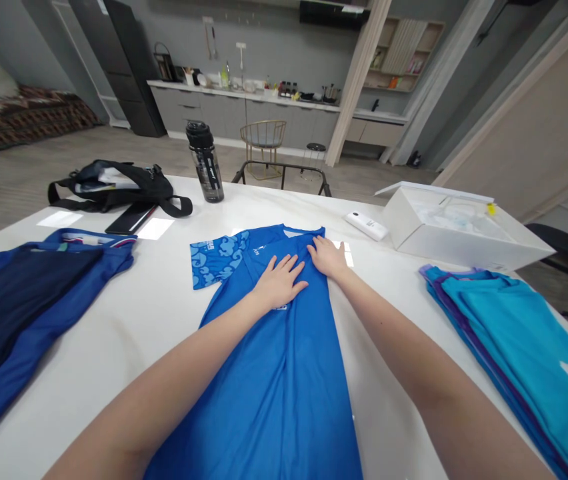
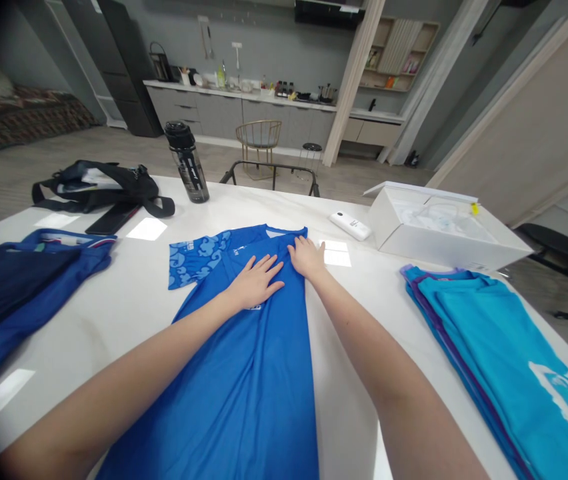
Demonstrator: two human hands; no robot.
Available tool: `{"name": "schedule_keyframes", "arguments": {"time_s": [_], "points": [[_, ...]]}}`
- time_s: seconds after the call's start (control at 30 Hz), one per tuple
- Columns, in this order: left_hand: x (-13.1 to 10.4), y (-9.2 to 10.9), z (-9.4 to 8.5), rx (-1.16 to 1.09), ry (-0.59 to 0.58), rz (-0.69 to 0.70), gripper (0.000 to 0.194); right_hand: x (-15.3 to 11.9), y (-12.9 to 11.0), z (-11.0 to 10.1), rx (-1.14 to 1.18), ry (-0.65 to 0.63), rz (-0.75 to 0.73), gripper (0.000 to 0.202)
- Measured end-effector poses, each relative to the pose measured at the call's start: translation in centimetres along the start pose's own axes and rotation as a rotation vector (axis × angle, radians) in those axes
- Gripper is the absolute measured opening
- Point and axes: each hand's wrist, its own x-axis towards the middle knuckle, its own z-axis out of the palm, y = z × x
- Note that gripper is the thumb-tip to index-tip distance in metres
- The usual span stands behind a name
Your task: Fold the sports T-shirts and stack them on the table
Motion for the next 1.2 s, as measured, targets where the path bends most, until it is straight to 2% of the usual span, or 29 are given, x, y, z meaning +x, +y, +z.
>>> {"name": "schedule_keyframes", "arguments": {"time_s": [0.13,0.23,0.33,0.43,0.63,0.73,0.83,0.93,1.07,1.2], "points": [[0.1,0.3,0.1,-0.033,-0.02,-0.033,0.071,0.6,1.9,0.3,0.013,-0.112,0.07,0.06],[0.1,0.5,-0.1,-0.041,-0.023,-0.039,0.073,1.4,2.5,0.1,0.033,-0.111,0.117,0.064],[0.1,0.8,-0.2,-0.047,-0.023,-0.049,0.073,1.6,1.5,0.3,0.045,-0.052,0.176,0.069],[0.2,1.1,-0.1,-0.051,-0.015,-0.056,0.075,1.4,0.0,0.9,0.007,-0.019,0.158,0.07],[0.4,0.2,-0.1,-0.053,0.012,-0.013,0.071,1.2,-1.0,1.4,0.052,-0.105,0.133,0.069],[0.0,-0.1,-0.3,-0.012,0.067,0.035,0.061,0.1,-1.2,0.6,0.057,0.011,0.098,0.063],[-1.3,0.4,-0.8,0.053,0.12,0.133,0.052,-2.7,-1.8,-0.5,0.038,0.102,0.026,0.058],[-3.7,1.9,-1.4,0.071,0.106,0.224,0.048,-7.3,-2.3,-1.3,0.049,0.041,-0.035,0.056],[-8.4,4.9,-2.3,0.04,0.06,0.205,0.05,-15.2,-2.7,-2.0,0.08,-0.073,-0.064,0.056],[-14.0,8.6,-2.6,-0.003,0.001,0.224,0.054,-23.0,-3.2,-2.6,0.096,-0.13,-0.113,0.056]]}}
